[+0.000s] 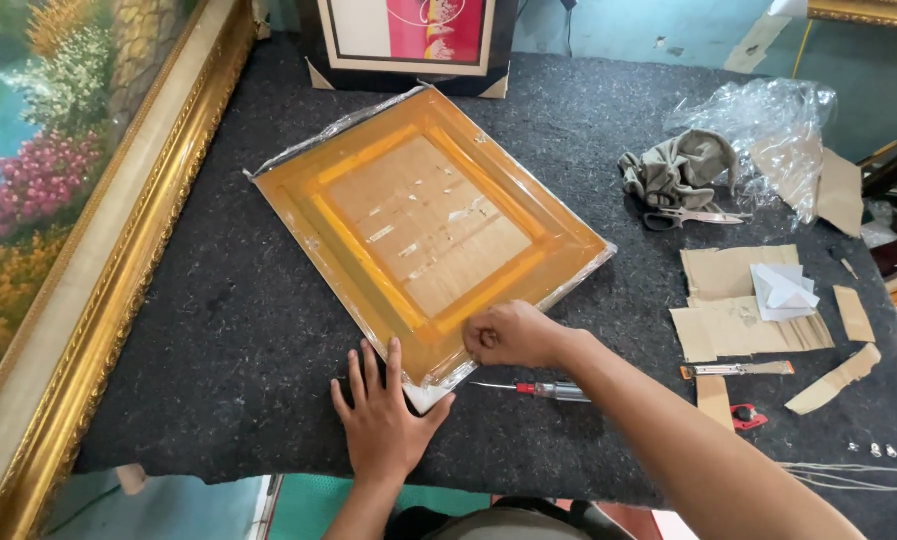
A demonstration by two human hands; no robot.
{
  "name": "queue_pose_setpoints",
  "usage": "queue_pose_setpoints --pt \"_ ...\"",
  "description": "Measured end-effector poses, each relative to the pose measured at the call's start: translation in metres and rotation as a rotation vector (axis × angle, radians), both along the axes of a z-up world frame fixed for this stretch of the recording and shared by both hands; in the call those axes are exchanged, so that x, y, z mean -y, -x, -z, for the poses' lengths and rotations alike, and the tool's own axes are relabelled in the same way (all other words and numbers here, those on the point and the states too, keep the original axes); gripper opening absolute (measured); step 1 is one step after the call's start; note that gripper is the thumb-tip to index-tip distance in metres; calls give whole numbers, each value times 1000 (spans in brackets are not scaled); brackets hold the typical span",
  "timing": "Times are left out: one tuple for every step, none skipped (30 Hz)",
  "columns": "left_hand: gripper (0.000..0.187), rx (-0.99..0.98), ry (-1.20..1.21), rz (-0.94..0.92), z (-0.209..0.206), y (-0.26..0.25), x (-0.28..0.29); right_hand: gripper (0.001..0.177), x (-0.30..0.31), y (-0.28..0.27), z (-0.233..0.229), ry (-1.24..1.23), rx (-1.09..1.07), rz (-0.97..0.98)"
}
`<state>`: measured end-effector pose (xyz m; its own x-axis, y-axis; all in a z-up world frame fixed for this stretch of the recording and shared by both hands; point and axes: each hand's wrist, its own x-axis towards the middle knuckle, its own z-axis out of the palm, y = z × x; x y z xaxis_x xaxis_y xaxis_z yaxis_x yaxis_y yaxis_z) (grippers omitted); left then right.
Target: The person uses a utility knife to cut through the protective plastic wrap on a picture frame and then peels the plastic off.
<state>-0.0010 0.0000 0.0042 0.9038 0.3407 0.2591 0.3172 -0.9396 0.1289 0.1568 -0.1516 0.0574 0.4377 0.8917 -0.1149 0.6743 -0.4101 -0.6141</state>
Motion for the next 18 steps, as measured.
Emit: queue_pose_setpoints --pt "92 8 -5 4 -1 1 1 6 -1 2 0 49 3 58" --pt "92 5 -4 6 -1 1 0 6 -1 2 5 50 0 60" --pt "93 -24 10 3 0 0 0 4 -1 1 10 4 54 45" --pt "94 -53 25 1 1 0 0 4 -1 0 14 -42 108 29" --pt "94 -51 24 1 1 -1 0 4 0 0 16 -42 109 29" --pt "94 -41 24 2 1 -1 0 6 0 0 17 -90 134 14" --pt "94 -33 24 2 1 0 0 8 1 1 19 -138 157 -2" --pt "94 -34 24 1 1 1 -1 8 -1 1 16 -138 155 -3" --pt "94 -38 32 3 1 1 -1 8 -1 1 13 -112 135 -31" --pt "94 -43 40 5 2 0 -1 7 -1 0 9 -87 114 -60" --pt "94 -44 42 4 1 0 0 7 -1 -1 9 -84 113 -61" --pt "94 -27 38 8 1 0 0 6 -2 -1 8 -29 84 -49" --pt "94 -12 33 8 1 1 0 5 -3 -1 8 25 53 -40" --pt "94 -15 34 3 1 2 0 5 -4 1 10 27 50 -44" --pt "94 -8 32 6 1 2 0 1 -6 3 12 94 125 -39" --pt "93 -2 30 8 1 1 0 6 -7 4 14 160 201 -35" --pt "93 5 27 8 0 0 0 6 -8 9 14 158 208 -34" --pt "93 14 3 5 0 -1 0 11 -8 14 14 192 284 -26"
